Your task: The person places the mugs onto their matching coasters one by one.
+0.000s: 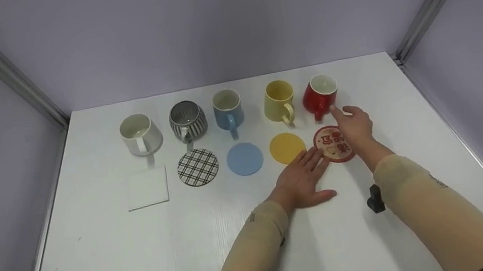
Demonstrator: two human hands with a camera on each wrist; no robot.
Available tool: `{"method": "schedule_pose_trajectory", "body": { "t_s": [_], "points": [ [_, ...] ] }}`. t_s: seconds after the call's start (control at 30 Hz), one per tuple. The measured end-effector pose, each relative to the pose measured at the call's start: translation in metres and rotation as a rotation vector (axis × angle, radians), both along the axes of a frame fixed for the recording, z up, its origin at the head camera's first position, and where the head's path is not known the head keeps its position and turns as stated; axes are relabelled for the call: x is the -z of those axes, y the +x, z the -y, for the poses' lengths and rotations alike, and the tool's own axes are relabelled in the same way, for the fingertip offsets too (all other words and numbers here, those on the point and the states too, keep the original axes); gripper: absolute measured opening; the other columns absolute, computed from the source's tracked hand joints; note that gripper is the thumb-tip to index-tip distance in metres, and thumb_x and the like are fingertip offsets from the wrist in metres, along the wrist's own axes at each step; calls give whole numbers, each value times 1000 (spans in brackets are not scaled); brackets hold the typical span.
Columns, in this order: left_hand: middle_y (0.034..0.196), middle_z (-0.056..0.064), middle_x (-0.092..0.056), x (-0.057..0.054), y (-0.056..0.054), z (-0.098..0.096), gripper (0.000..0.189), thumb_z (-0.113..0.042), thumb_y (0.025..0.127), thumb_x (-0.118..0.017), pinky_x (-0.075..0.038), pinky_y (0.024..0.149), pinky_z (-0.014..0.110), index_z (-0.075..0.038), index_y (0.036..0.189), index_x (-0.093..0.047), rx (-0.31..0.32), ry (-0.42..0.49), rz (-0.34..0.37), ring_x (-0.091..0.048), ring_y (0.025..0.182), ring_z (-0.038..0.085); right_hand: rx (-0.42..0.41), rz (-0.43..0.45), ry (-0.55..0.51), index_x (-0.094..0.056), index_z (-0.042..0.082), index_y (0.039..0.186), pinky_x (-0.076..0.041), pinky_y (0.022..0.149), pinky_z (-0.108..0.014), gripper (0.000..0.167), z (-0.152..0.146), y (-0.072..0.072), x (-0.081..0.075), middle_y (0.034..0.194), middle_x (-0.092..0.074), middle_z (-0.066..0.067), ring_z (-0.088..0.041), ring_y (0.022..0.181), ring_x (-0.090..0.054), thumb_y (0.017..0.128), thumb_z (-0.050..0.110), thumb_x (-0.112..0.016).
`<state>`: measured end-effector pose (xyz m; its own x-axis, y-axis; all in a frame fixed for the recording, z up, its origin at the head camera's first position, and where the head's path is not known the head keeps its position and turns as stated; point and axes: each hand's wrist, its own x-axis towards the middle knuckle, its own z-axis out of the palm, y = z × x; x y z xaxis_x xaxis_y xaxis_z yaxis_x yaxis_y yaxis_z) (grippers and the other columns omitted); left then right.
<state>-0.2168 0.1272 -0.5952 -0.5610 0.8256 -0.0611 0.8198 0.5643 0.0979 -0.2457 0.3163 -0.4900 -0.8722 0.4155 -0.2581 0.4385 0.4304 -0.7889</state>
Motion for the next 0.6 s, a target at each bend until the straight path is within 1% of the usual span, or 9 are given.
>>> {"method": "schedule_pose_trajectory", "body": {
  "t_s": [0.1, 0.23, 0.43, 0.6],
  "points": [
    [178, -2, 0, 0, 1, 0, 98, -86, 97, -14, 6, 129, 34, -22, 172, -8, -3, -2, -3, 6, 163, 16, 2, 5, 15, -39, 3, 161, -36, 122, -52, 80, 4, -7, 2, 160, -47, -21, -38, 147, -46, 107, 60, -50],
    [178, -3, 0, -1, 2, 0, 97, -85, 98, -14, 6, 129, 34, -23, 172, -7, -8, -5, -3, 7, 163, 15, 11, 19, 22, -44, 3, 159, -39, 120, -53, 76, 10, -19, 4, 157, -50, -19, -36, 143, -49, 107, 58, -52],
    [178, -3, 0, -1, 3, 1, 97, -85, 98, -15, 5, 129, 35, -23, 172, -7, -5, -12, -7, 7, 163, 16, 23, 26, 46, -47, 1, 155, -35, 123, -53, 72, 19, -30, 8, 156, -52, -19, -35, 145, -46, 107, 55, -55],
    [178, -3, -2, -3, 2, 2, 98, -85, 98, -15, 4, 130, 35, -22, 172, -9, 2, -20, -32, 4, 163, 16, 32, -10, 69, -54, -2, 149, -35, 122, -50, 66, 23, -36, 8, 150, -57, -20, -35, 143, -48, 107, 50, -57]
  ]
}}
